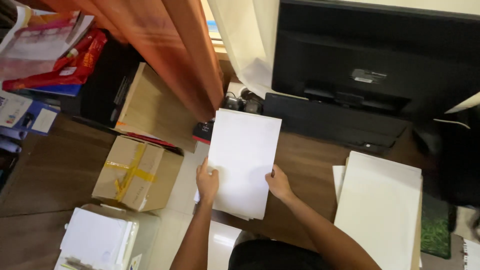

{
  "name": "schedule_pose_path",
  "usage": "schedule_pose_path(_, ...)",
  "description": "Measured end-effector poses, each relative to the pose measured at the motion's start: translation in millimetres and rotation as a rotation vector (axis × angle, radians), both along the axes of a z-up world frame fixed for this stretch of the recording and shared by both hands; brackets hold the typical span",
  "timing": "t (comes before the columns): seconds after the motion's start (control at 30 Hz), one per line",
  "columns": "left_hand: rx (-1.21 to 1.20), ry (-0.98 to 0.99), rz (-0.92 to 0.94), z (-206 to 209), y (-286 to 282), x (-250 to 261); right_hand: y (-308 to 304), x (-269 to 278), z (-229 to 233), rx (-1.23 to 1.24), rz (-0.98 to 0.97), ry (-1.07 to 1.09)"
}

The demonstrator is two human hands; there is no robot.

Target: The person sorts through a stack of white papers on a wooden desk, flipping through them and separating them into different piles. They also handle a brown folder, placing it on top of a stack of papers.

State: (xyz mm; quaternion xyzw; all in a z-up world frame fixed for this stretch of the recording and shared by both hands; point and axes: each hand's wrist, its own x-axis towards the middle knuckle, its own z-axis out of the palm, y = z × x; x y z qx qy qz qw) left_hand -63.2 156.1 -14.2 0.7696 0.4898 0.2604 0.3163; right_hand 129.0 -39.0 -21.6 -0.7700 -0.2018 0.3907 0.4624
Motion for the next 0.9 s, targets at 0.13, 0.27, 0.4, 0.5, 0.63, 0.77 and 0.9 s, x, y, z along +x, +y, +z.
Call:
schedule_pose_path(0.13, -0.079, 0.168, 0.016, -37, 25, -8, 18, -15, -15, -0.085, -0.089, -0.119)
schedule_pose_path(0.27, 0.065, 0.357, -0.064, -67, 30, -12, 13, -25, -41, -0.036, -0.049, -0.160)
schedule_pose_path(0.4, 0.184, 0.277, -0.106, -65, 34, -17, -22, -21, -51, -0.129, -0.108, -0.138)
schedule_pose_path(0.5, 0.340, 0.173, -0.207, 3, -4, -4, -94, -23, -17, 0.063, -0.145, -0.173)
schedule_pose_path(0.63, 0.407, -0.058, -0.483, -14, -78, 25, -174, -37, 24, -0.046, -0.286, -0.135)
schedule_pose_path(0.77, 0.079, -0.116, -0.886, -2, -170, 64, -239, -58, 7, -0.195, -0.419, -0.419)
schedule_pose_path(0.9, -0.082, -0.075, -1.130, 20, -236, 99, -289, -78, 23, -0.421, -0.478, -0.699)
